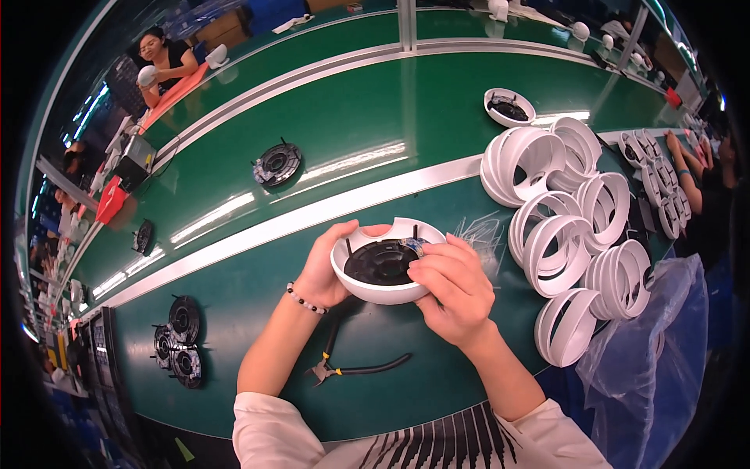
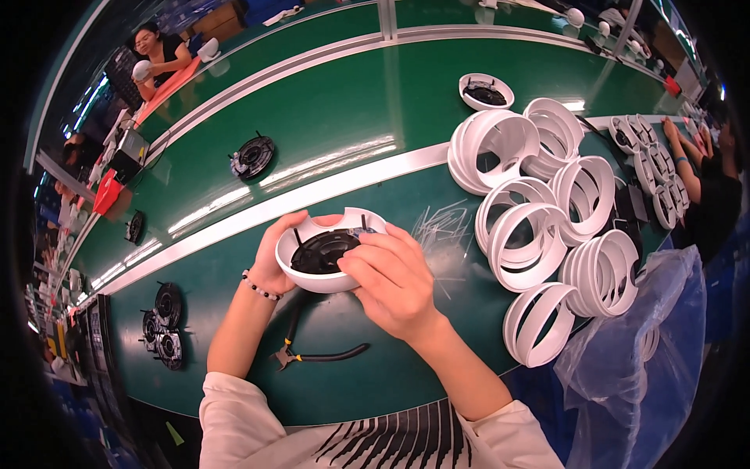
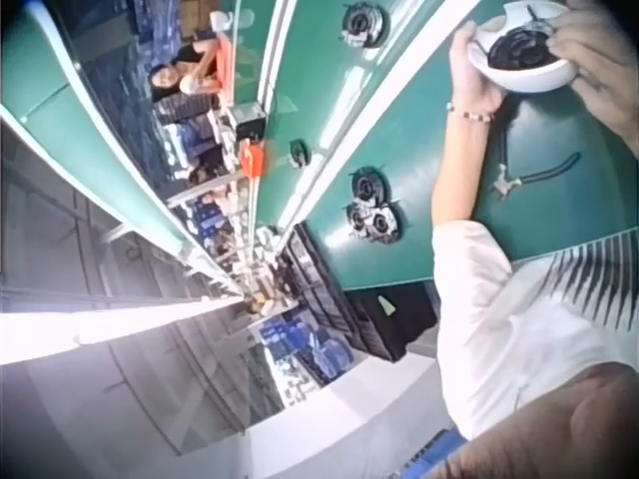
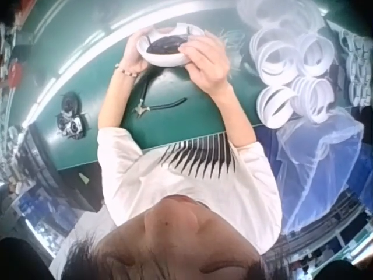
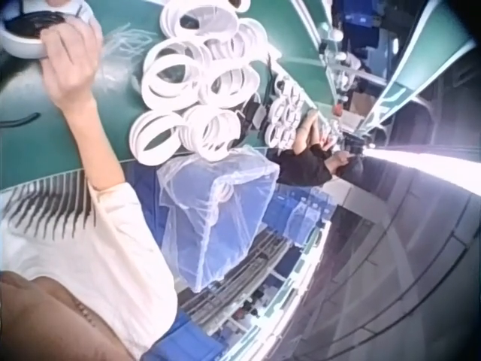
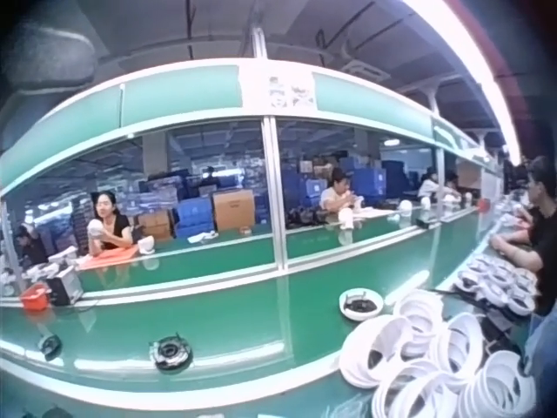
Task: Assembling light components by inserting black bases into white plastic housings and organizing the completed parts.
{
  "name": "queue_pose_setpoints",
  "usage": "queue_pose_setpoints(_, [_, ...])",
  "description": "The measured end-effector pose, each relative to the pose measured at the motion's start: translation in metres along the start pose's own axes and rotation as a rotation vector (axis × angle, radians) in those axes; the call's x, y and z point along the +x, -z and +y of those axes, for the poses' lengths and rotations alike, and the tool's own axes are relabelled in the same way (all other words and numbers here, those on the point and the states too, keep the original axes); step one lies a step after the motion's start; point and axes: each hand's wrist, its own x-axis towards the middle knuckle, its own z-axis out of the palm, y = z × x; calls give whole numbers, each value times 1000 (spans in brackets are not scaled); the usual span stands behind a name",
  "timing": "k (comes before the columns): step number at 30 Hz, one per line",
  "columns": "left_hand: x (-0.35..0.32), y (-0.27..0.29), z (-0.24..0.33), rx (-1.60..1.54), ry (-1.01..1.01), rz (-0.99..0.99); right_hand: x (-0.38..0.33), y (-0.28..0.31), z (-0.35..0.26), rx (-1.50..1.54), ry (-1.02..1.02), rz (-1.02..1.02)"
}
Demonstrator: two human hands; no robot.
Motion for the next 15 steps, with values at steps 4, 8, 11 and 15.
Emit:
queue_pose_setpoints(4, [14,29,12,187,-91,44,8,-7,-10,-101,-151,-84])
queue_pose_setpoints(8, [76,20,35,493,-316,137,13,13,-24,-170,-231,-102])
queue_pose_setpoints(11, [113,47,54,507,-422,320,-4,33,-49,-161,-144,-175])
queue_pose_setpoints(15, [164,53,62,491,-488,370,-33,98,-81,-323,-59,-1])
